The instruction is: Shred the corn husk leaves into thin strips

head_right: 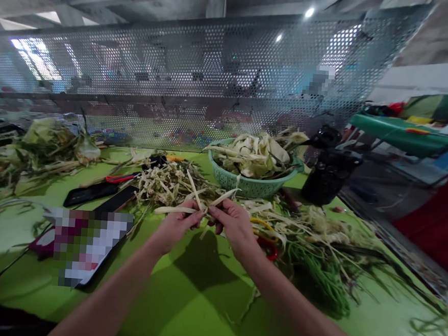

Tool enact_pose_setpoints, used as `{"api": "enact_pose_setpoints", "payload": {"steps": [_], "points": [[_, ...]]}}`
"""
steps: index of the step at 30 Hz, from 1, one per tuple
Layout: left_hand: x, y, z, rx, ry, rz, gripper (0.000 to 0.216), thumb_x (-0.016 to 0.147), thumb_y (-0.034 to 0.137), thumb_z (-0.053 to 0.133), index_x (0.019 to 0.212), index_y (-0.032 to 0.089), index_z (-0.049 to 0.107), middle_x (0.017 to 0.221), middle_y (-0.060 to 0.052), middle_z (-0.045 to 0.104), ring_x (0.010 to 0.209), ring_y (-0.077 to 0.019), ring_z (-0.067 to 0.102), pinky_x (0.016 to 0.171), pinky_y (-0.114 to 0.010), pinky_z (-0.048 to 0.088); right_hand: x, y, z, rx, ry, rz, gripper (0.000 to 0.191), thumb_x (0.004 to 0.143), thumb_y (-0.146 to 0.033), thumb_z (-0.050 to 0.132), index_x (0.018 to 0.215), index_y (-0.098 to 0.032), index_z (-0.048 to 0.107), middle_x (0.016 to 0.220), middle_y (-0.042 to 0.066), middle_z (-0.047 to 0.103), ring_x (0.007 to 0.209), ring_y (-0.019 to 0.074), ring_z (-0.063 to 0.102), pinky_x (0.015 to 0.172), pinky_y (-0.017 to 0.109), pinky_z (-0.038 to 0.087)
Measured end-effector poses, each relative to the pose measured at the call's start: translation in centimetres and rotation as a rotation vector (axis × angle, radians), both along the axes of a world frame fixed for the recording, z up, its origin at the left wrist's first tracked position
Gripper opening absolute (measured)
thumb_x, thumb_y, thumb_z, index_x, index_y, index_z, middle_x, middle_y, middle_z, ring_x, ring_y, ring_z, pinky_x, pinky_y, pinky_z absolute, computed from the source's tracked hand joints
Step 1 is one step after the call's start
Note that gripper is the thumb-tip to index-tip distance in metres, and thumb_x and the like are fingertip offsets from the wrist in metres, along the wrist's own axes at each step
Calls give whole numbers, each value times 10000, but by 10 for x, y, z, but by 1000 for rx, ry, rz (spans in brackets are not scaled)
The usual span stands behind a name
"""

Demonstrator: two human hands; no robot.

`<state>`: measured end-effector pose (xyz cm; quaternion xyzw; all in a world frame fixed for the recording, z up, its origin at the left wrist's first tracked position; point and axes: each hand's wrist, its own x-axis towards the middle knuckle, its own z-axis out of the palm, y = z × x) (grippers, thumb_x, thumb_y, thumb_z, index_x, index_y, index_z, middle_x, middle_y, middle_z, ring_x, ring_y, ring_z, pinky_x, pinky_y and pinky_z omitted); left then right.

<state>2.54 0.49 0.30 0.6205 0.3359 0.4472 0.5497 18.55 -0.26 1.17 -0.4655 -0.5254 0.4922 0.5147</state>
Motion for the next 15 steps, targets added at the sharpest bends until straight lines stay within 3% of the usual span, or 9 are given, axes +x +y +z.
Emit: {"api": "enact_pose_setpoints", "payload": {"steps": [3, 7, 10, 15], "points": [[0, 0, -2, 9, -1, 5, 191, 835, 373, 564, 779, 191, 537, 690, 11, 486, 667, -122, 430, 642, -252, 357, -1, -2, 4, -13, 24, 22, 277, 731, -430, 690, 740, -162, 619, 600, -15, 548, 465, 72, 433, 392, 201, 318], [4, -3, 1, 46, 26, 3, 132, 844, 314, 547, 814, 189, 576, 761, -9, 528, 748, -140, 472, 697, -252, 390, -1, -5, 9, -78, 44, 77, 345, 689, -430, 738, 910, -181, 647, 602, -31, 556, 451, 70, 404, 393, 213, 252], [8, -4, 0, 103, 55, -15, 135, 842, 300, 539, 807, 181, 593, 796, -21, 547, 783, -150, 479, 728, -258, 397, -2, -5, 6, -71, 36, 56, 335, 672, -420, 753, 865, -180, 620, 584, -43, 536, 464, 74, 382, 431, 223, 283], [11, -4, -7, 98, 129, 5, 133, 820, 290, 543, 750, 181, 574, 718, 4, 524, 702, -132, 458, 672, -246, 374, -1, 1, -3, 45, -81, -2, 287, 667, -407, 741, 767, -171, 613, 660, -8, 600, 614, 134, 509, 576, 265, 391]]}}
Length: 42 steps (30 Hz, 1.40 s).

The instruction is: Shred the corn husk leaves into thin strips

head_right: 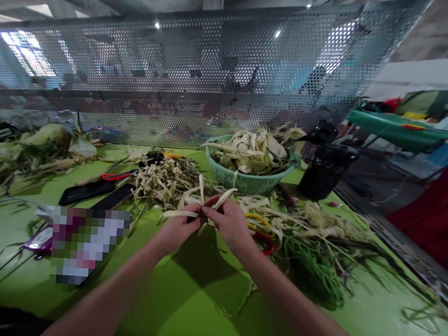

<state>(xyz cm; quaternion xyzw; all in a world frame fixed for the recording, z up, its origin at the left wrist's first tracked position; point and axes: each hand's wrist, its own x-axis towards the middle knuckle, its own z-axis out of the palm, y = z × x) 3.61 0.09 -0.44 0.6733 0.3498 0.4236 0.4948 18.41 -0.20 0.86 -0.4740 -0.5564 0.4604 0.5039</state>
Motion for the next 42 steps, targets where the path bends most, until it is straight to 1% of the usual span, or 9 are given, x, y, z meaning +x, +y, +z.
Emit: {"api": "enact_pose_setpoints", "payload": {"steps": [6, 10, 16, 20, 25, 29, 34, 39, 42], "points": [[-6, 2, 3, -183, -112, 45, 183, 790, 362, 588, 763, 183, 565, 667, 18, 502, 642, -123, 449, 603, -237, 345, 0, 0, 3, -18, 13, 1, 357, 714, -472, 697, 899, -188, 583, 677, -10, 598, 599, 131, 501, 555, 253, 376], [-10, 5, 3, -190, -222, 171, 181, 810, 356, 578, 783, 177, 581, 683, 19, 521, 654, -108, 453, 619, -229, 343, -1, -2, 4, -101, -71, 85, 334, 751, -504, 656, 783, -180, 579, 571, -40, 518, 462, 81, 350, 454, 230, 247], [-3, 4, 1, -275, -367, 244, 222, 762, 355, 640, 684, 166, 556, 605, 21, 498, 580, -91, 425, 559, -225, 327, -5, -5, 1, 82, -279, 128, 259, 784, -403, 623, 642, -193, 572, 553, -36, 501, 534, 116, 406, 514, 247, 297], [-3, 3, 6, -342, -460, 248, 244, 729, 360, 676, 670, 158, 552, 586, 35, 458, 551, -71, 403, 526, -210, 309, -6, -7, 1, 88, -308, 144, 246, 795, -376, 612, 634, -199, 552, 541, -41, 488, 507, 109, 384, 491, 241, 276], [-12, 7, 8, -270, -335, 166, 209, 765, 352, 642, 706, 172, 552, 582, 39, 453, 546, -74, 384, 522, -213, 292, -6, -5, 0, -11, -209, 179, 264, 775, -440, 632, 689, -195, 587, 579, -21, 543, 509, 118, 440, 486, 246, 327], [-12, 9, 6, -147, -215, 84, 158, 779, 326, 619, 742, 178, 578, 649, 22, 480, 623, -100, 417, 595, -231, 339, -4, -3, 4, -27, -37, 33, 305, 741, -454, 670, 880, -184, 638, 731, 13, 609, 577, 119, 463, 494, 236, 345], [-6, 6, 5, -177, -140, 23, 129, 807, 301, 573, 756, 183, 567, 722, 2, 517, 704, -123, 456, 674, -240, 373, 1, 0, 4, -17, -4, -97, 295, 712, -462, 696, 721, -173, 640, 605, -6, 559, 501, 98, 398, 470, 243, 301], [-9, 7, 4, -14, -11, 178, 183, 877, 336, 468, 771, 198, 523, 718, 2, 506, 693, -135, 452, 671, -253, 359, 3, 1, 5, -119, -110, -28, 411, 754, -549, 626, 610, -165, 615, 530, 15, 561, 445, 103, 435, 422, 242, 312], [-11, 6, 1, 99, 240, 307, 202, 910, 342, 398, 818, 214, 525, 688, 11, 501, 637, -135, 437, 618, -254, 327, -1, -6, 13, -57, -85, 28, 357, 807, -511, 588, 740, -166, 648, 610, 17, 591, 479, 95, 449, 433, 221, 340]]}}
